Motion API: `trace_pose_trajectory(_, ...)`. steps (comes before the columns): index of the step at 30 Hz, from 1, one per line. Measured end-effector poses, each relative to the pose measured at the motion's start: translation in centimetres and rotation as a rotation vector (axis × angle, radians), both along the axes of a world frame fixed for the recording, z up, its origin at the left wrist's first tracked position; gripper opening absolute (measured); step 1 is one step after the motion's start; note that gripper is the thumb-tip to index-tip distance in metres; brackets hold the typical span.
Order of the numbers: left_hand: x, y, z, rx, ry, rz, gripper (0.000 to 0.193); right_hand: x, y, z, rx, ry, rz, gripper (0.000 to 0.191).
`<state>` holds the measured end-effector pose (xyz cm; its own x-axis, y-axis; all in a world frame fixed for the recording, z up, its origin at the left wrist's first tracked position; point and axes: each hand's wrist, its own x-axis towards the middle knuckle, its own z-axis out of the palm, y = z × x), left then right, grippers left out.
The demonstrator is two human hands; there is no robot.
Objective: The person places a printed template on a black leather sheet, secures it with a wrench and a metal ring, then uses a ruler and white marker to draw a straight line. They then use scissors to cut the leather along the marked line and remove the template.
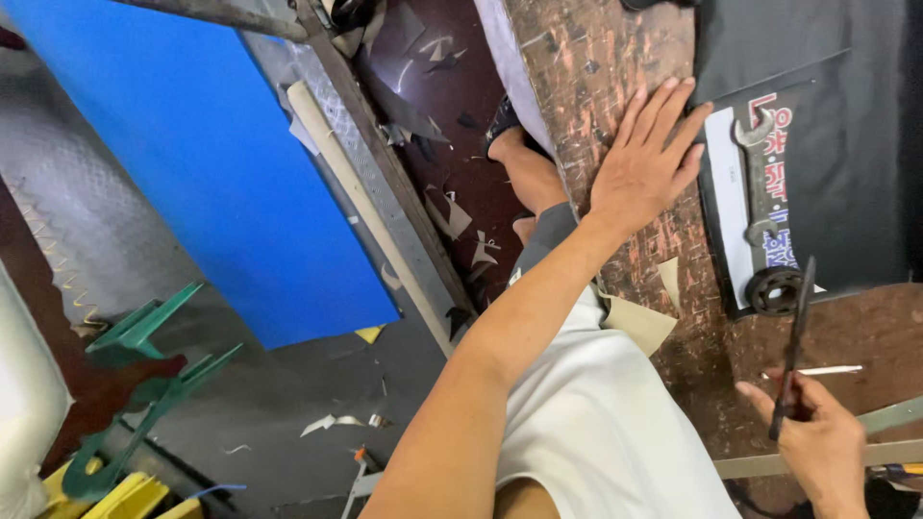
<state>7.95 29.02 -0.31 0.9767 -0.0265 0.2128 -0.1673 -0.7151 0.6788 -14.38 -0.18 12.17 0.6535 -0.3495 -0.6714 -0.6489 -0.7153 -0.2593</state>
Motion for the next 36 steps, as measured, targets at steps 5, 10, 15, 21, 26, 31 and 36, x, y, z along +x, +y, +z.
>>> trace_pose_trajectory(5,0.2,-0.6,-0.2,-0.001,-0.047,-0.002,0.041,-0.3,0.5,-0.5,0.059,-0.171,0.091,0.043)
trace_pose_trajectory(10,0.1,-0.8,0.1,0.002,-0.086,0.013,0.039,-0.5,1.1,-0.7,0.113,-0.08,-0.064,0.042)
trace_pose_trajectory(15,0.8,-0.9,0.4,0.001,-0.105,-0.022,0.039,0.3,1.4,-0.9,0.122,-0.151,-0.038,0.045)
trace_pose_trajectory(21,0.3,-1.4,0.4,0.024,-0.106,-0.043,0.039,-0.7,0.9,-0.8,0.166,-0.184,-0.124,0.044)
trace_pose_trajectory(26,0.5,-2.2,0.3,0.054,-0.161,-0.036,0.038,-2.1,0.3,-2.3,0.253,-0.272,-0.189,0.045)
trace_pose_trajectory(31,0.3,-2.3,0.3,0.111,-0.081,-0.091,0.046,-3.7,-0.7,-3.0,0.28,-0.322,-0.229,0.043)
trace_pose_trajectory(36,0.1,-2.8,0.4,0.062,-0.025,-0.035,0.063,-4.0,-2.2,-2.5,0.252,-0.255,-0.31,0.042)
